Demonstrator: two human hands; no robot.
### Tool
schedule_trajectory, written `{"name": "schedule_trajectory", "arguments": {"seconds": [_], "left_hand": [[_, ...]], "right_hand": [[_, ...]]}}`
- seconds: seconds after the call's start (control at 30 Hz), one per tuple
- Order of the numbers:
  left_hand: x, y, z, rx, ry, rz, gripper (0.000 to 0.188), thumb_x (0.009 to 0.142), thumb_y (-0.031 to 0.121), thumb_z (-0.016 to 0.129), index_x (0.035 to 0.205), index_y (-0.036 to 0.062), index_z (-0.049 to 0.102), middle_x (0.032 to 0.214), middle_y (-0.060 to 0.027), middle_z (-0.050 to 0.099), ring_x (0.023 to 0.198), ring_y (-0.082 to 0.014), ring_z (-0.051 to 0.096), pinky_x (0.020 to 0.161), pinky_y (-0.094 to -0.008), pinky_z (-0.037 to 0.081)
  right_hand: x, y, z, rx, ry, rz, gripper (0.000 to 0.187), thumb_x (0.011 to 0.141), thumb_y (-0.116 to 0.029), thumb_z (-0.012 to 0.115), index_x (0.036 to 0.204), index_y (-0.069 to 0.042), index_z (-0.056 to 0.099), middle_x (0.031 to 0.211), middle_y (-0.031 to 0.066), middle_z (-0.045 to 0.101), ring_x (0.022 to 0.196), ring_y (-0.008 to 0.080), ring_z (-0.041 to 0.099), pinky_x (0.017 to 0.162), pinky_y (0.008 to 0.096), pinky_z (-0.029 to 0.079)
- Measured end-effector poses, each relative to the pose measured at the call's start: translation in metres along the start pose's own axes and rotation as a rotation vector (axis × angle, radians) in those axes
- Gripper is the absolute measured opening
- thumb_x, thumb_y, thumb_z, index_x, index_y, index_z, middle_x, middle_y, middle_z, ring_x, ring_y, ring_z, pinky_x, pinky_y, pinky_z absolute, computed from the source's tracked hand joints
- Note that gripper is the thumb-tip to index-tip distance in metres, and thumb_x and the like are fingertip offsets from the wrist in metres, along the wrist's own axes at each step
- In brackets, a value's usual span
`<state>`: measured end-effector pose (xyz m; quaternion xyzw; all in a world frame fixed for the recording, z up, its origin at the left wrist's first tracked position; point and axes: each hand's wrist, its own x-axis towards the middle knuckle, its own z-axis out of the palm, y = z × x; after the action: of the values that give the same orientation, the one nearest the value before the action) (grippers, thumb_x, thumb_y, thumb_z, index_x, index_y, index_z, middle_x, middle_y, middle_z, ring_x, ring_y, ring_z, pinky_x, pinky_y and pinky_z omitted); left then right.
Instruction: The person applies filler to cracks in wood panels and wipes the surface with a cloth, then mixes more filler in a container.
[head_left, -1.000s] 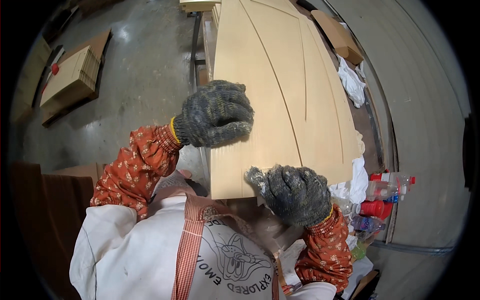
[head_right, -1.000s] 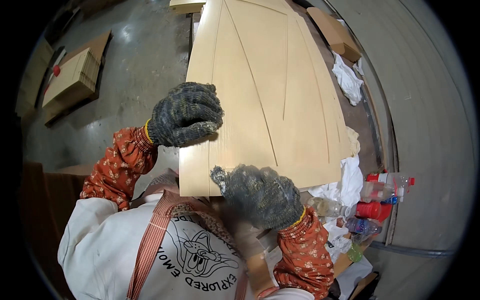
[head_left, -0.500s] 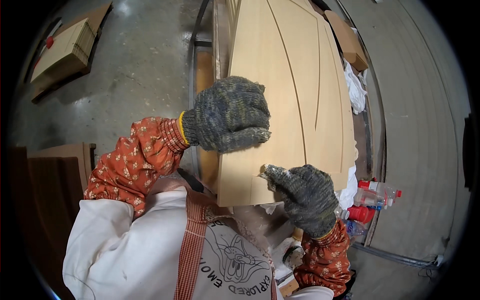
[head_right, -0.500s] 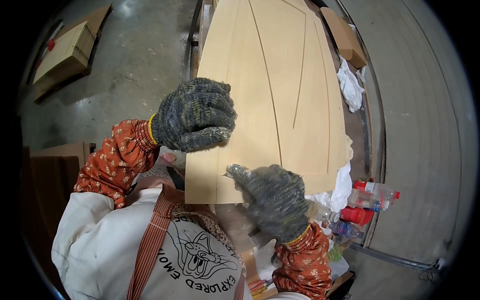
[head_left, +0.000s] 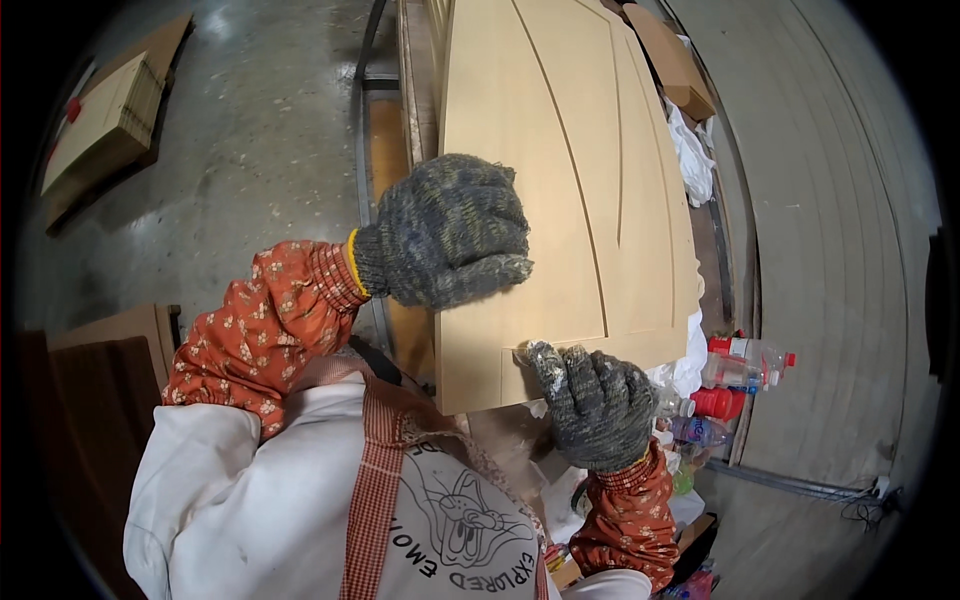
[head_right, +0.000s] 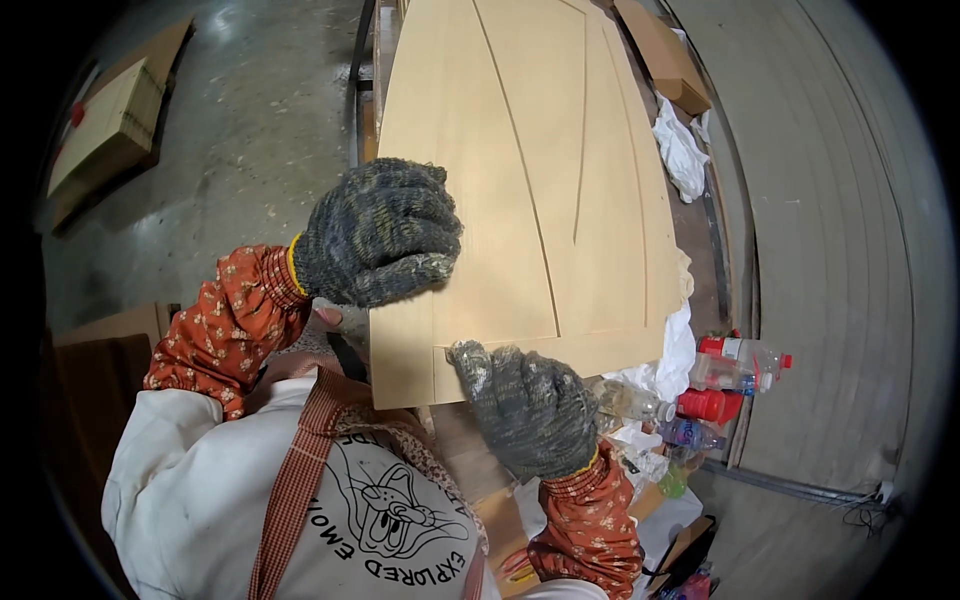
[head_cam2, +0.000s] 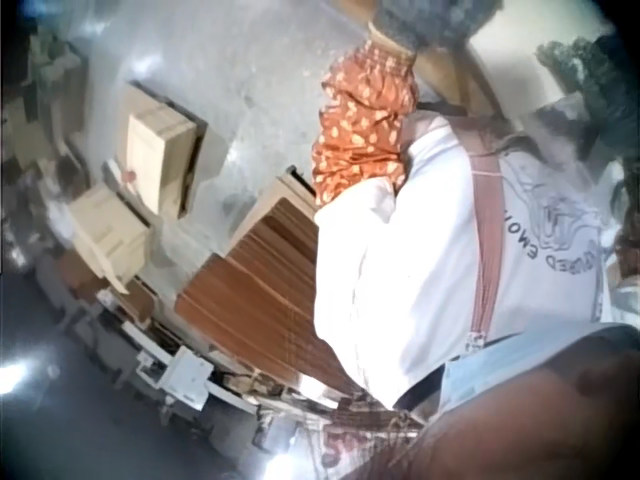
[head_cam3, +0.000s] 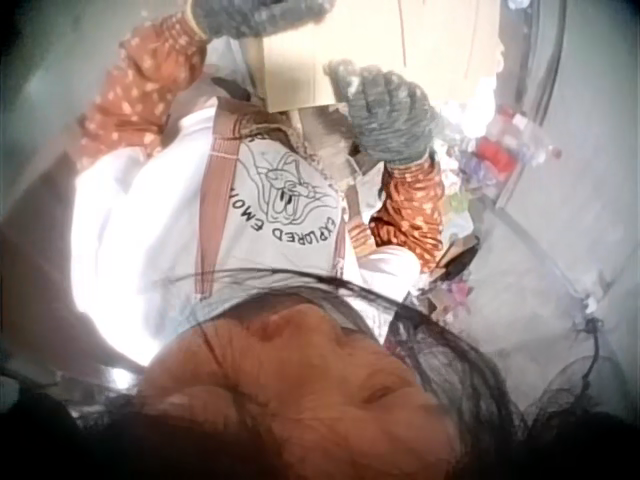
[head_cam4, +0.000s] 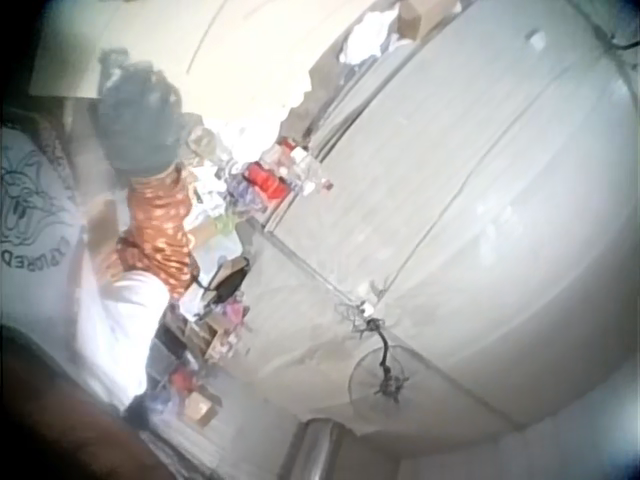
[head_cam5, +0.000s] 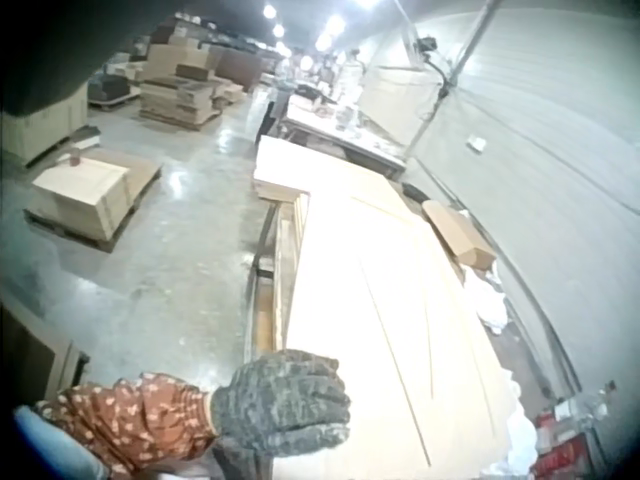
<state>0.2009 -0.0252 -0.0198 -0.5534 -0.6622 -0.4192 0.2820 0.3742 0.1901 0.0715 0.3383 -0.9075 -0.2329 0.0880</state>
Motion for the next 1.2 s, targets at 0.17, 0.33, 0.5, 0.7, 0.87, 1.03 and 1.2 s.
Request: {"name": "schedule_trajectory", "arguments": {"seconds": [0.17, 0.33, 0.5, 0.7, 0.87, 1.03, 1.2], "left_hand": [[0.004, 0.005, -0.009, -0.012, 0.022, -0.022, 0.017, 0.080, 0.022, 0.061, 0.092, 0.0124, 0.068, 0.089, -0.0076, 0.065, 0.088, -0.0277, 0.061, 0.082, -0.0456, 0.048], [0.013, 0.015, -0.007, -0.002, -0.013, 0.058, 0.017, 0.075, 0.018, 0.068, 0.090, 0.0113, 0.066, 0.096, -0.0094, 0.065, 0.095, -0.0311, 0.060, 0.089, -0.0512, 0.045], [0.033, 0.030, -0.004, 0.030, -0.052, 0.080, 0.025, 0.064, 0.012, 0.076, 0.084, 0.0053, 0.061, 0.087, -0.0117, 0.065, 0.088, -0.0318, 0.061, 0.088, -0.0505, 0.046], [0.040, 0.035, 0.006, 0.087, -0.110, 0.279, 0.041, 0.072, 0.004, 0.073, 0.108, 0.0065, 0.056, 0.099, -0.0123, 0.063, 0.095, -0.0318, 0.060, 0.088, -0.0502, 0.047], [0.034, 0.039, 0.010, 0.043, -0.118, 0.203, 0.045, 0.074, 0.002, 0.071, 0.115, 0.0091, 0.055, 0.101, -0.0124, 0.063, 0.096, -0.0308, 0.060, 0.088, -0.0482, 0.047], [0.017, 0.024, 0.009, 0.010, -0.168, 0.163, 0.025, 0.081, 0.003, 0.063, 0.106, 0.0045, 0.059, 0.103, -0.0136, 0.063, 0.100, -0.0307, 0.059, 0.094, -0.0480, 0.043], [0.016, 0.024, 0.010, -0.104, -0.189, -0.003, 0.017, 0.084, 0.003, 0.057, 0.100, 0.0007, 0.062, 0.103, -0.0156, 0.064, 0.099, -0.0320, 0.059, 0.094, -0.0468, 0.043]], "right_hand": [[0.011, -0.005, -0.005, 0.028, -0.006, 0.044, 0.044, 0.083, -0.020, 0.052, 0.127, -0.018, 0.055, 0.106, 0.0081, 0.053, 0.086, 0.0219, 0.053, 0.071, 0.0367, 0.046], [0.013, -0.008, -0.011, 0.121, -0.065, 0.227, 0.018, 0.087, -0.025, 0.052, 0.094, -0.012, 0.062, 0.082, 0.0042, 0.054, 0.074, 0.0186, 0.051, 0.061, 0.0335, 0.044], [-0.003, -0.016, 0.019, 0.098, 0.078, 0.392, 0.028, 0.084, -0.030, 0.057, 0.110, -0.019, 0.062, 0.069, 0.0017, 0.049, 0.065, 0.0193, 0.051, 0.055, 0.0333, 0.041], [-0.024, -0.027, 0.009, 0.496, 0.178, 0.731, 0.023, 0.086, -0.025, 0.058, 0.105, -0.013, 0.062, 0.086, 0.0044, 0.060, 0.074, 0.0229, 0.057, 0.068, 0.0350, 0.045], [-0.087, -0.082, 0.046, 0.771, 0.531, 1.222, 0.026, 0.086, -0.012, 0.057, 0.112, -0.010, 0.060, 0.103, 0.0145, 0.063, 0.091, 0.0291, 0.062, 0.078, 0.0383, 0.048], [-0.115, -0.105, 0.062, 0.588, 0.071, 1.498, 0.029, 0.089, -0.020, 0.054, 0.115, -0.007, 0.057, 0.098, 0.0152, 0.062, 0.086, 0.0317, 0.061, 0.075, 0.0393, 0.049], [-0.147, -0.085, 0.087, 0.156, 0.216, 1.388, 0.024, 0.087, -0.022, 0.053, 0.105, -0.007, 0.057, 0.088, 0.0118, 0.059, 0.078, 0.0302, 0.058, 0.070, 0.0415, 0.047]]}}
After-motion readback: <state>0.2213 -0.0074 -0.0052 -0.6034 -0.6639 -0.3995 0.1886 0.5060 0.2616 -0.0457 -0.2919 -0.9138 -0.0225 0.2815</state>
